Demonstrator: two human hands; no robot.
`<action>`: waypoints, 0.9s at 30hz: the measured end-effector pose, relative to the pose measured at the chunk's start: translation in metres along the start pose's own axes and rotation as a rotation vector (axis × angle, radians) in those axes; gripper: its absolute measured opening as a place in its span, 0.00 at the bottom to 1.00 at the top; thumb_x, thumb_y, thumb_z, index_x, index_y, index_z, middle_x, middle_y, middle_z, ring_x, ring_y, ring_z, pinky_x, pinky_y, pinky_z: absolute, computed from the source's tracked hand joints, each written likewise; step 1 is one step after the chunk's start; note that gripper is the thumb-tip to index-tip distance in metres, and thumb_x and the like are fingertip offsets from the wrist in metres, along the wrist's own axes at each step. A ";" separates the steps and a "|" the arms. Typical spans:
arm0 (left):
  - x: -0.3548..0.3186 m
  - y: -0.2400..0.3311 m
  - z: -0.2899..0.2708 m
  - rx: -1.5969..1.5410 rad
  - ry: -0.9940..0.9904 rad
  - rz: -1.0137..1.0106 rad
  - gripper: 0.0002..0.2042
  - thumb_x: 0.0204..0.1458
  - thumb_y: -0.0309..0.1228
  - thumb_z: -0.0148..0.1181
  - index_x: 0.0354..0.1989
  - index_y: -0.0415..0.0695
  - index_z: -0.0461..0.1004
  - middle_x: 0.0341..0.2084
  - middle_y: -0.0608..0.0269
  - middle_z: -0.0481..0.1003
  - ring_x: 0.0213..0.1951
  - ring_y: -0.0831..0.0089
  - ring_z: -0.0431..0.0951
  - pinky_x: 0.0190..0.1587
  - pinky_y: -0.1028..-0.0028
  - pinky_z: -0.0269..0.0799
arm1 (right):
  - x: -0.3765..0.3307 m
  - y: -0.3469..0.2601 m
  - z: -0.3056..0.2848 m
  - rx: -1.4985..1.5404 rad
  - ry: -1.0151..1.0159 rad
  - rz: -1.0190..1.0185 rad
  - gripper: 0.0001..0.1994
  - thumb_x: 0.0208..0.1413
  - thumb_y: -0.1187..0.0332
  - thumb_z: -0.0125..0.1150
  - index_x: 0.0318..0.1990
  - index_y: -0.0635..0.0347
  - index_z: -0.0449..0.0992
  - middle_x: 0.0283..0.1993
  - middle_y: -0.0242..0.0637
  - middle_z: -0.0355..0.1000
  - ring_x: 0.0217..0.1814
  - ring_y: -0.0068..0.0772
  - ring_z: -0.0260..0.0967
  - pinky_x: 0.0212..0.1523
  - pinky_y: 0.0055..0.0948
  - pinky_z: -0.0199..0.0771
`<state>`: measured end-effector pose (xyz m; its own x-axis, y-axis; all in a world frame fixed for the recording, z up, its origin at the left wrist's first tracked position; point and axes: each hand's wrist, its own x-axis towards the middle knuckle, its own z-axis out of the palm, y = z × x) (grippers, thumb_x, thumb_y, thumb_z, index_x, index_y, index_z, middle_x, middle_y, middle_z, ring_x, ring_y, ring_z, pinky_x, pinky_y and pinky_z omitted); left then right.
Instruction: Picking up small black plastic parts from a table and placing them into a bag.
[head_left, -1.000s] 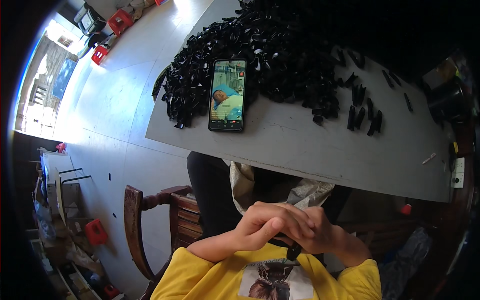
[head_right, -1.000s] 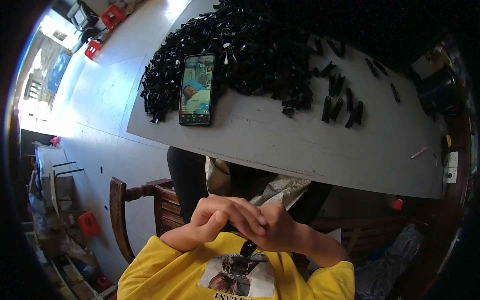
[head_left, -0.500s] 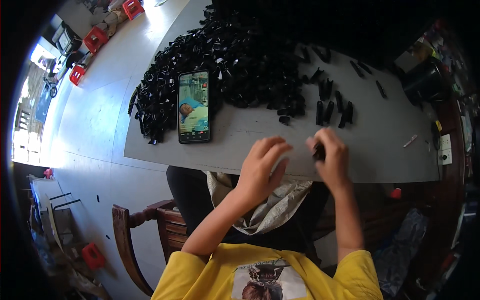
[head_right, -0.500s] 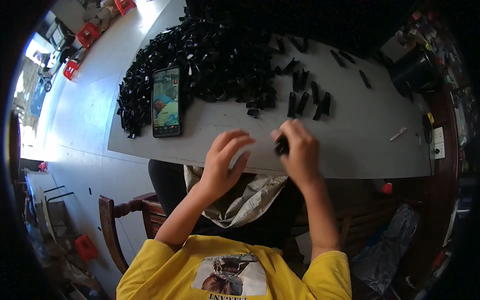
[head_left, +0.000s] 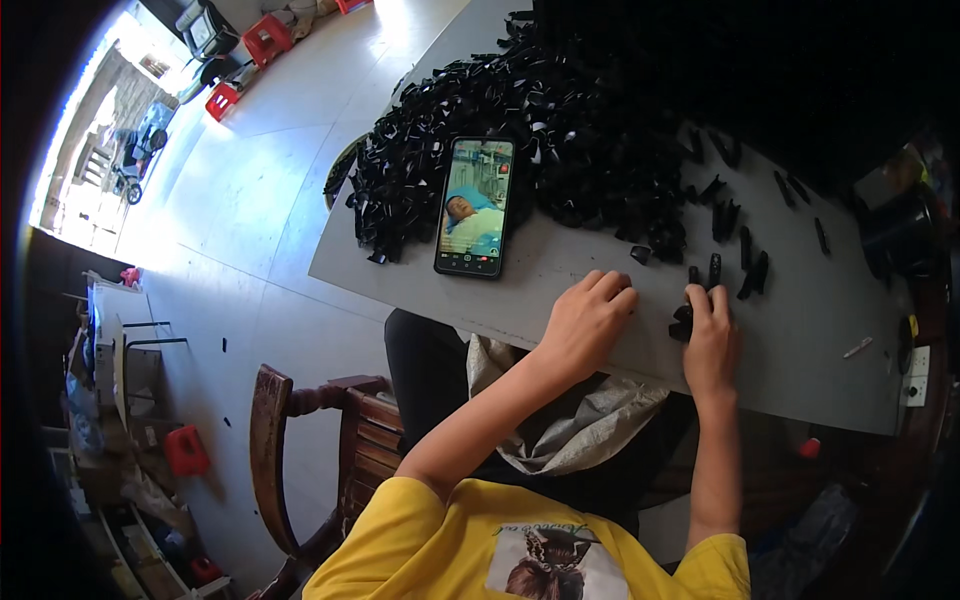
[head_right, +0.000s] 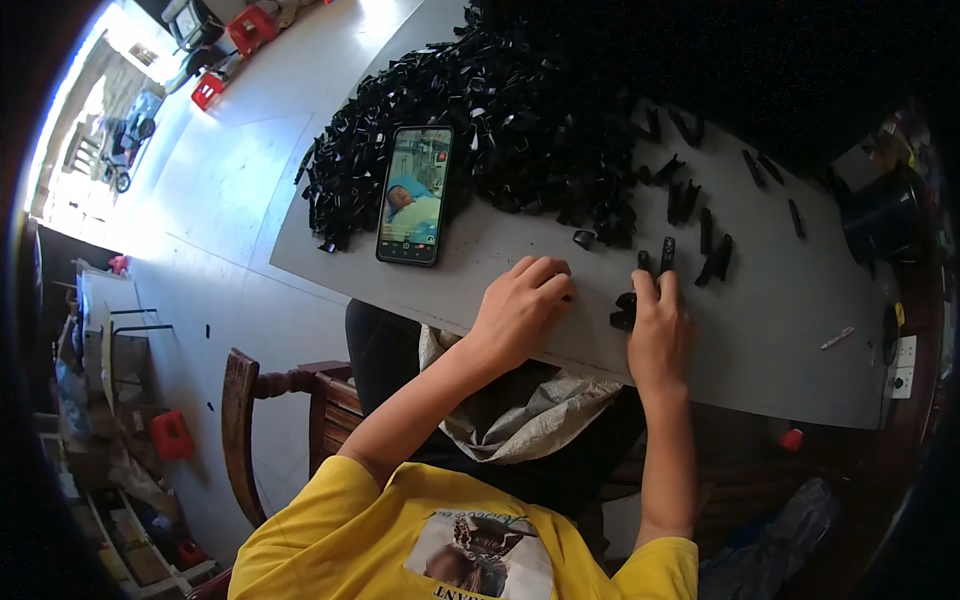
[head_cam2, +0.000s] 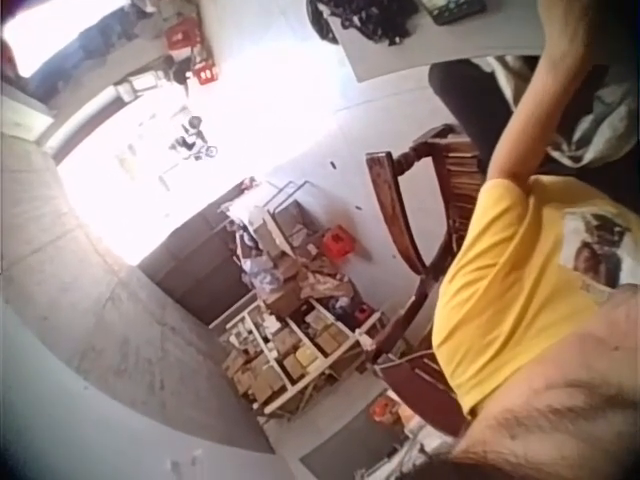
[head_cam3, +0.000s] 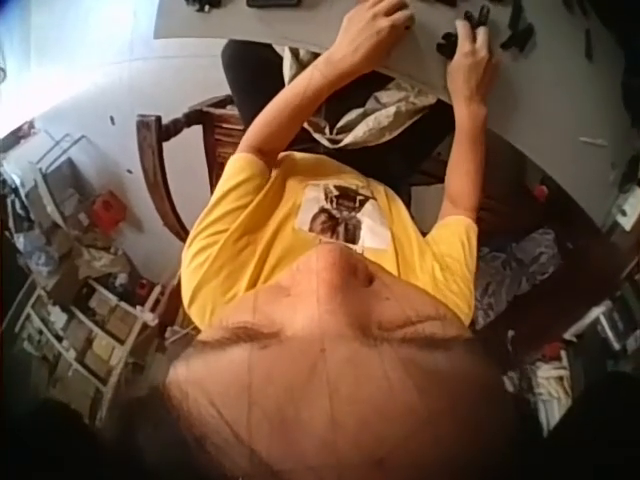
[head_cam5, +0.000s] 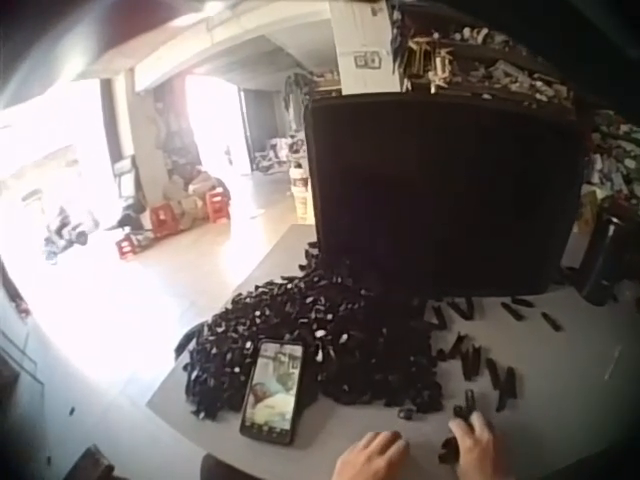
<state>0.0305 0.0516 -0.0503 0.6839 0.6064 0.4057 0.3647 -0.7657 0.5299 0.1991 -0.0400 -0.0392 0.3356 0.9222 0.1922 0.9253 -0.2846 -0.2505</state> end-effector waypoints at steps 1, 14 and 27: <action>-0.004 0.001 -0.005 -0.077 0.045 0.003 0.09 0.43 0.22 0.60 0.34 0.43 0.72 0.39 0.62 0.72 0.39 0.59 0.73 0.40 0.68 0.72 | -0.004 -0.001 -0.001 -0.001 -0.002 0.000 0.22 0.45 0.85 0.54 0.49 0.56 0.70 0.45 0.45 0.66 0.43 0.56 0.70 0.40 0.46 0.71; -0.067 0.016 -0.086 -0.566 0.096 -0.187 0.11 0.40 0.14 0.65 0.34 0.39 0.78 0.38 0.57 0.77 0.40 0.69 0.79 0.42 0.74 0.75 | -0.046 -0.056 -0.050 0.675 -0.078 -0.184 0.11 0.52 0.72 0.61 0.42 0.64 0.73 0.35 0.45 0.73 0.36 0.44 0.73 0.40 0.32 0.71; -0.077 0.024 -0.099 -0.616 0.139 -0.168 0.10 0.38 0.15 0.67 0.29 0.39 0.75 0.38 0.54 0.79 0.38 0.68 0.79 0.39 0.76 0.74 | -0.033 -0.084 -0.062 0.646 -0.094 -0.463 0.15 0.44 0.70 0.68 0.41 0.63 0.77 0.22 0.39 0.65 0.20 0.38 0.64 0.22 0.32 0.62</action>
<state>-0.0755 0.0081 0.0046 0.5457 0.7610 0.3507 0.0021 -0.4198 0.9076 0.1210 -0.0632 0.0347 -0.1008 0.9359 0.3376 0.6720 0.3143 -0.6706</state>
